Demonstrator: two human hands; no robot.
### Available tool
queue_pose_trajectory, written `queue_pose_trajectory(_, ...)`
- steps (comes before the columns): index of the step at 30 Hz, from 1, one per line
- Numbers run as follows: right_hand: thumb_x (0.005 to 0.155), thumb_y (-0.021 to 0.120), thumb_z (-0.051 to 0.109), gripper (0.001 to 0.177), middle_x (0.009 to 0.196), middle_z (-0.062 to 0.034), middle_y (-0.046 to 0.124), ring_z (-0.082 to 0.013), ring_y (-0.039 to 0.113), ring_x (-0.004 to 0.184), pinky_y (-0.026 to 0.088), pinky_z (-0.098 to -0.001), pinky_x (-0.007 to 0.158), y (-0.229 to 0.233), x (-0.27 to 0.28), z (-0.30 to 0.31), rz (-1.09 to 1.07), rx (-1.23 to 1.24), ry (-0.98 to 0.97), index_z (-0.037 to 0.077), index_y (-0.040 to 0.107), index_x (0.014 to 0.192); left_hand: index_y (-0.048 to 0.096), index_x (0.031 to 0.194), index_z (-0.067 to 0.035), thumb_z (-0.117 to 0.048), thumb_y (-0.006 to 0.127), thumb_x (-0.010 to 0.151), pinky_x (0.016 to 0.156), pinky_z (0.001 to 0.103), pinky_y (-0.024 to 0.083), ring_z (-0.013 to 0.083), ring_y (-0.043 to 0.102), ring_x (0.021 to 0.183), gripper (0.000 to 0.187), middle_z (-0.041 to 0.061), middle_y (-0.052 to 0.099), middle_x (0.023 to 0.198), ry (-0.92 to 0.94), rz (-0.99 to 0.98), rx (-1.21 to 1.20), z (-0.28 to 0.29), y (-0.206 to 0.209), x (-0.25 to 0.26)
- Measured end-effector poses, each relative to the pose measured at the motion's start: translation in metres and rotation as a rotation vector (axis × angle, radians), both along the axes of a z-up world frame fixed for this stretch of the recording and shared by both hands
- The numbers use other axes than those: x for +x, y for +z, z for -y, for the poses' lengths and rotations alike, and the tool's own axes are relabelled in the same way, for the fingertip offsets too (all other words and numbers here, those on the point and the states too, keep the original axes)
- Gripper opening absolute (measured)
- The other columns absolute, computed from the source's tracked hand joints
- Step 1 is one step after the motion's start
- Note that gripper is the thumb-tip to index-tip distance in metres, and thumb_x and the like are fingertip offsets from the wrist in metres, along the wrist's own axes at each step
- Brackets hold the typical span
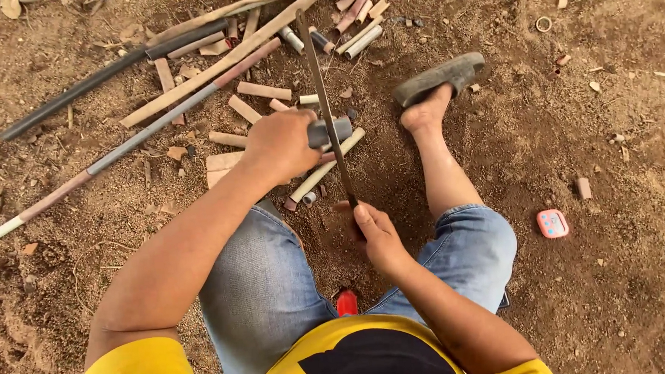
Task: A person sitting on the ground uses a hacksaw blade to cut through a PVC pipe.
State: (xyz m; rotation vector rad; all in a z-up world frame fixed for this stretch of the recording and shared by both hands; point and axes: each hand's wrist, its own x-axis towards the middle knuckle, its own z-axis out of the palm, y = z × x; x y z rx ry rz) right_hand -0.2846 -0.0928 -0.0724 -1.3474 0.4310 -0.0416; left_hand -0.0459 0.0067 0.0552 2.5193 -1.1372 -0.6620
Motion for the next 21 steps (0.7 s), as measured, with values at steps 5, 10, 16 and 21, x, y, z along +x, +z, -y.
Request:
queue_pose_trajectory(5,0.116,0.036,0.034,0.053,0.062,-0.0054,0.053,-0.0114,0.043,0.043,0.035,-0.023,0.04,-0.028,-0.023,-0.018,-0.015,0.016,0.036,-0.004,0.07,0.131,0.073,0.126,-0.011,-0.026,0.077,0.089,0.082,0.046,0.061,0.0344,0.077,0.089,0.04,0.01,0.074,0.095,0.135,0.009,-0.066,-0.013,-0.056,0.034)
queue_pose_trajectory(10,0.117,0.032,0.035,0.055,0.062,-0.004,0.053,-0.0104,0.041,0.042,0.034,-0.0222,0.039,-0.004,-0.003,-0.002,-0.03,-0.031,0.025,-0.003,0.071,0.127,0.074,0.129,-0.007,-0.02,0.074,0.091,0.091,0.045,0.061,0.0333,0.077,0.087,0.04,0.014,0.076,0.098,0.014,-0.062,0.017,-0.001,-0.003,0.003)
queue_pose_trajectory(16,0.116,0.033,0.032,0.053,0.061,-0.0043,0.051,-0.0109,0.039,0.041,0.033,-0.0233,0.039,-0.013,-0.014,-0.016,-0.046,0.006,0.015,-0.004,0.071,0.127,0.069,0.135,-0.001,-0.009,0.072,0.091,0.086,0.048,0.062,0.0381,0.077,0.088,0.044,0.02,0.075,0.1,0.131,-0.091,-0.047,-0.005,-0.027,0.02)
queue_pose_trajectory(21,0.116,0.035,0.031,0.051,0.061,-0.0066,0.051,-0.0106,0.04,0.044,0.033,-0.0236,0.042,-0.028,-0.021,-0.016,0.047,0.004,0.012,-0.004,0.07,0.128,0.067,0.139,-0.002,-0.012,0.074,0.09,0.088,0.05,0.062,0.0376,0.078,0.096,0.051,0.018,0.075,0.104,0.139,-0.079,-0.028,-0.006,-0.013,0.018)
